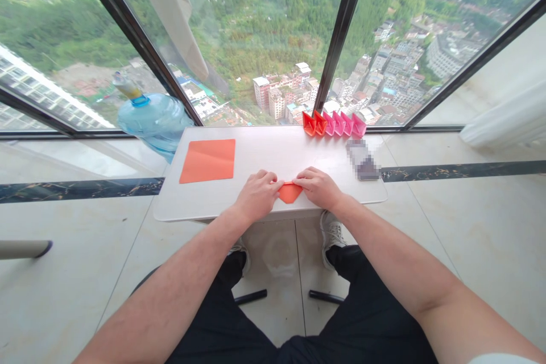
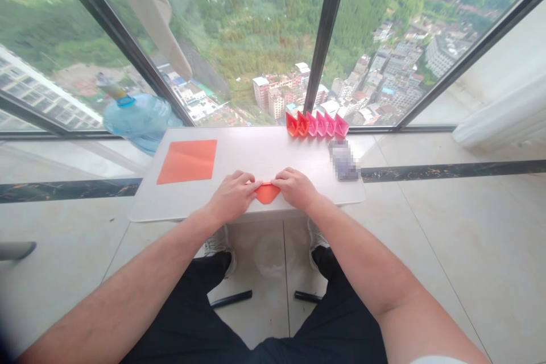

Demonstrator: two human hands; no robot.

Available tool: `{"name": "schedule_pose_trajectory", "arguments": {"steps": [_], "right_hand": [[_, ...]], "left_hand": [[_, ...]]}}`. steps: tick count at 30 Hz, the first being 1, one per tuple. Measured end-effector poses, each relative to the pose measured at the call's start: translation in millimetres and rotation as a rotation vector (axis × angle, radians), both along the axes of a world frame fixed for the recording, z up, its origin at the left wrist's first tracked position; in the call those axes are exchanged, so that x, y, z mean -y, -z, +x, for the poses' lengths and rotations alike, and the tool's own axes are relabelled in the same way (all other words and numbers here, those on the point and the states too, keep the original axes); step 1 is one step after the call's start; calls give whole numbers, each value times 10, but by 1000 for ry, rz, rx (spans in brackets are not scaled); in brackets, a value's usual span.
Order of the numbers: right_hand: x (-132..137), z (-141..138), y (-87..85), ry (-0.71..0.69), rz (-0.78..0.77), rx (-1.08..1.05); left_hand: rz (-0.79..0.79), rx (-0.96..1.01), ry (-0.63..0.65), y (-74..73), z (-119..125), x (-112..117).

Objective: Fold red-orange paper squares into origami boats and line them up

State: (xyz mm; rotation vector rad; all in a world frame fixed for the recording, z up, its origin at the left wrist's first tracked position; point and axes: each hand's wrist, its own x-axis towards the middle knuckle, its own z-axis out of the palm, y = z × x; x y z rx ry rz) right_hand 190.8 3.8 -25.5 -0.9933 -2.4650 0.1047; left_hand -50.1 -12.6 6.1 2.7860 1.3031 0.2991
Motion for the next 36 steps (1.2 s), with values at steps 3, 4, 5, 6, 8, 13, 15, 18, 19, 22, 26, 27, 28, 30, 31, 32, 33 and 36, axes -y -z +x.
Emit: {"name": "schedule_pose_trajectory", "arguments": {"steps": [3,4,5,6,8,13,15,18,19,22,26,27,28,30,31,32,33,36], "right_hand": [[-9,-9,-4,63,-21,-31],[-10,-12,-11,79,-22,-25],[-9,-14,-18,88,-20,-13],[-8,-16,-26,90,-15,5],[-4,-16,-39,89,-4,42],[10,-11,-67,87,38,130],[13,-19,-83,101,59,157],[3,-43,-108,106,80,190],[-5,-50,-115,102,84,202],[-25,-57,-127,80,88,234],[-5,-26,-122,38,103,217],[11,-12,-118,25,116,200],[29,2,-114,12,132,181],[67,31,-101,-7,154,144],[85,46,-92,-10,161,130],[100,60,-81,-5,165,116],[111,73,-70,7,163,100],[114,98,-41,80,106,18]], "left_hand": [[2,-33,3,18,31,33],[-1,-40,-3,25,40,47],[-6,-44,-7,29,48,61],[-9,-47,-13,31,55,75],[-6,-49,-23,26,67,100],[4,-66,-30,-2,94,125],[-2,-64,-36,-3,101,123],[-8,-62,-42,1,107,117],[-11,-62,-44,3,106,115],[-20,-64,-58,1,105,116],[-6,-78,-69,-12,127,134],[1,-81,-66,-18,138,141],[8,-85,-59,-25,150,148],[17,-96,-38,-42,172,162],[18,-103,-27,-51,180,168],[19,-109,-18,-59,186,173],[20,-112,-13,-65,190,177],[23,-96,-12,-66,207,184]]}}
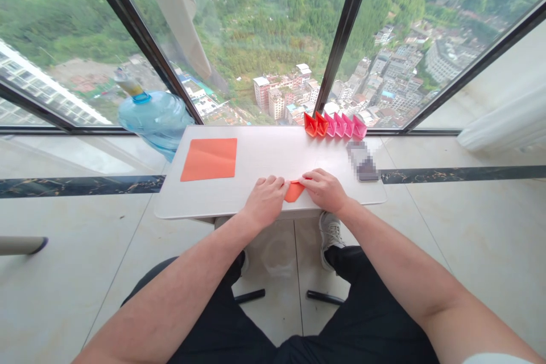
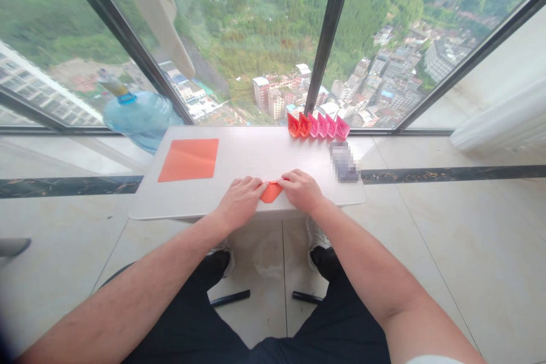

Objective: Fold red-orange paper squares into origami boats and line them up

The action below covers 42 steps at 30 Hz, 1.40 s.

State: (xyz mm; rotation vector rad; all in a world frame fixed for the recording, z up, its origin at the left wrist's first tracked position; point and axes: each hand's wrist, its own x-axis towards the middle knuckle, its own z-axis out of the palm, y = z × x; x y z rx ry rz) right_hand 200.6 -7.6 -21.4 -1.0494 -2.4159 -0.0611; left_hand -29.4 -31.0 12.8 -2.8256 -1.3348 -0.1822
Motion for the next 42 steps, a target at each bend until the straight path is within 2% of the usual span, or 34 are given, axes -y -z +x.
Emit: {"name": "schedule_pose_trajectory", "arguments": {"steps": [4,9,14,25,36,42], "right_hand": [[-75,-11,-34,132,-153,-93],[-169,-47,-149,134,-259,95],[-157,25,-152,104,-221,203],[-27,160,-78,-18,2,224],[78,128,-92,-1,6,277],[105,122,-122,6,-61,300]], "left_hand": [[15,64,-60,39,72,6],[6,105,-119,76,162,-5],[-26,98,-128,63,149,-18],[12,40,-92,49,152,21],[14,9,-108,66,205,98],[12,8,-115,50,215,116]]}}
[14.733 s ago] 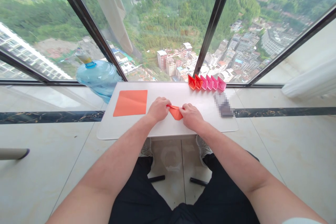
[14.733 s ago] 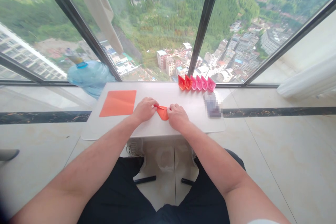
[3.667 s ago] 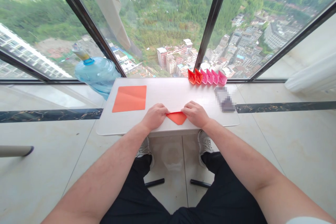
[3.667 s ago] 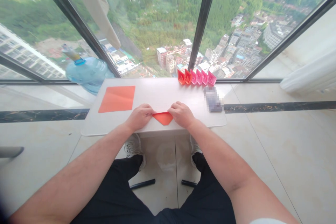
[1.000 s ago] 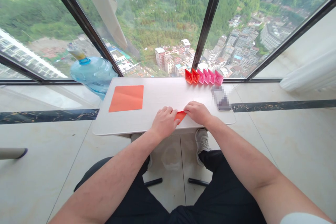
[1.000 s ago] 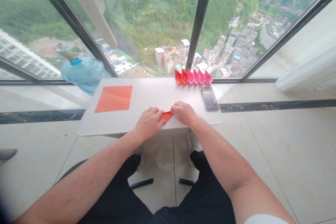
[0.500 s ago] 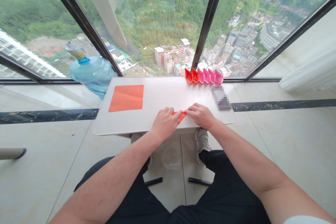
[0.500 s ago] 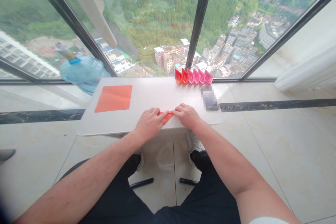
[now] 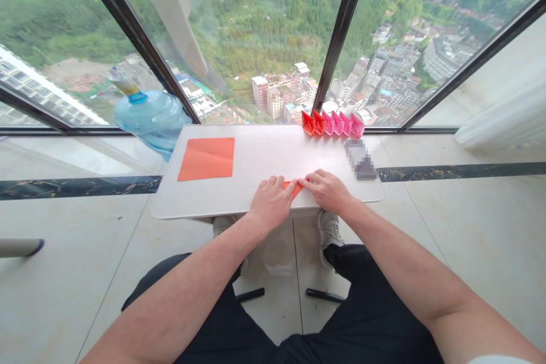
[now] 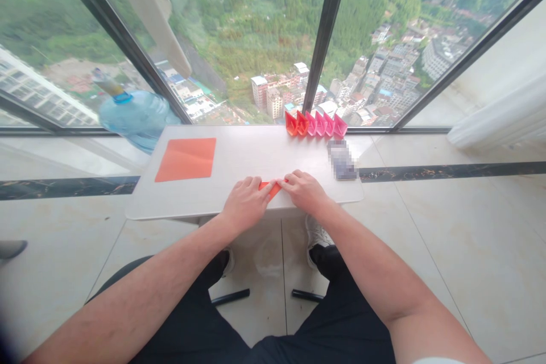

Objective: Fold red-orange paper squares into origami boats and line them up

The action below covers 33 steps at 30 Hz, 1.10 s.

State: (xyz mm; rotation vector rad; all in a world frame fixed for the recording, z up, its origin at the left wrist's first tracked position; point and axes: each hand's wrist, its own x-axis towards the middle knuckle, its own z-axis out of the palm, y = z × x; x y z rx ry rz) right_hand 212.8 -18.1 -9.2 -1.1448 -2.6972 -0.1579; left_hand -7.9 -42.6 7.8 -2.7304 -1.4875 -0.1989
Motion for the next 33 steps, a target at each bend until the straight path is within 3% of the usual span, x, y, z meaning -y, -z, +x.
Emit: {"name": "schedule_pose_trajectory", "arguments": {"steps": [18,26,33], "right_hand": [[43,-13,-12,104,-48,-13],[151,-300,-82,279,-57,59],[213,-459,-131,125,-60,31]], "left_hand": [[-11,31,-18,30,-16,3],[-20,29,-61,44,66,154],[-74,48,-98,98,98,279]]}}
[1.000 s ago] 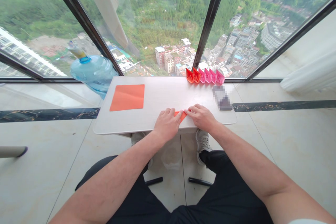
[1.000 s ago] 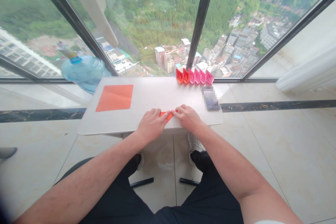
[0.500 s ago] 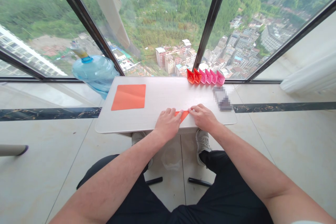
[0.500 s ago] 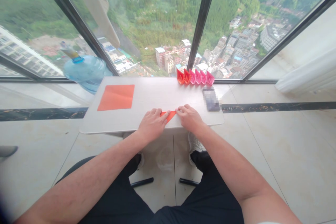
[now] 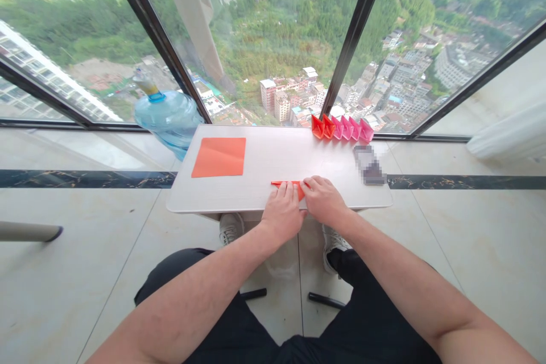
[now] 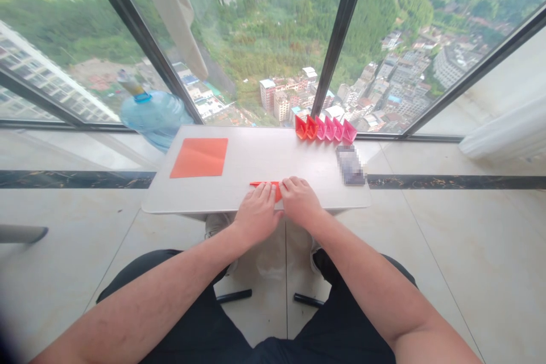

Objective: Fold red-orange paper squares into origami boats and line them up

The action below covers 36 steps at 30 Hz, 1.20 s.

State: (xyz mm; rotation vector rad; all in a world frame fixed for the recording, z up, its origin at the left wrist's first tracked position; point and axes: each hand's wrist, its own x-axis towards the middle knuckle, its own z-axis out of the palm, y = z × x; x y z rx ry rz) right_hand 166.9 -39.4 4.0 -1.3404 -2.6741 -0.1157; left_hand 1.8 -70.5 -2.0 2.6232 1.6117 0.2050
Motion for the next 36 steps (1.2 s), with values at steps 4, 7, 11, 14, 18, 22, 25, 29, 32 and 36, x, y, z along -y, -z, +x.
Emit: {"name": "schedule_pose_trajectory", "arguments": {"steps": [4,7,11,14,18,22,25,29,32,36], "right_hand": [[-4,-16,33,26,-21,-1],[-4,-29,35,34,-26,-10],[-2,-53,20,59,-22,-4],[-9,-65,10,67,-25,9],[-19,-74,0,68,-20,24],[-21,-81,-1,71,-17,28],[-21,-81,-4,71,-15,33],[-20,-76,-20,74,-23,45],[-20,-77,-29,78,-24,44],[-18,-83,-25,72,-19,23]], "left_hand": [[6,8,1,-7,-24,-25],[4,22,-2,-30,-29,-43],[14,47,-2,-65,-46,-76],[31,44,-6,-79,-69,-97],[24,32,-9,-80,-83,-91],[20,1,-28,-74,-73,-65],[8,-31,-49,-81,-69,-57],[-18,-50,-61,-107,-67,-57],[-34,-72,-73,-126,-60,-52],[-87,-107,-91,-130,-59,-42]]}}
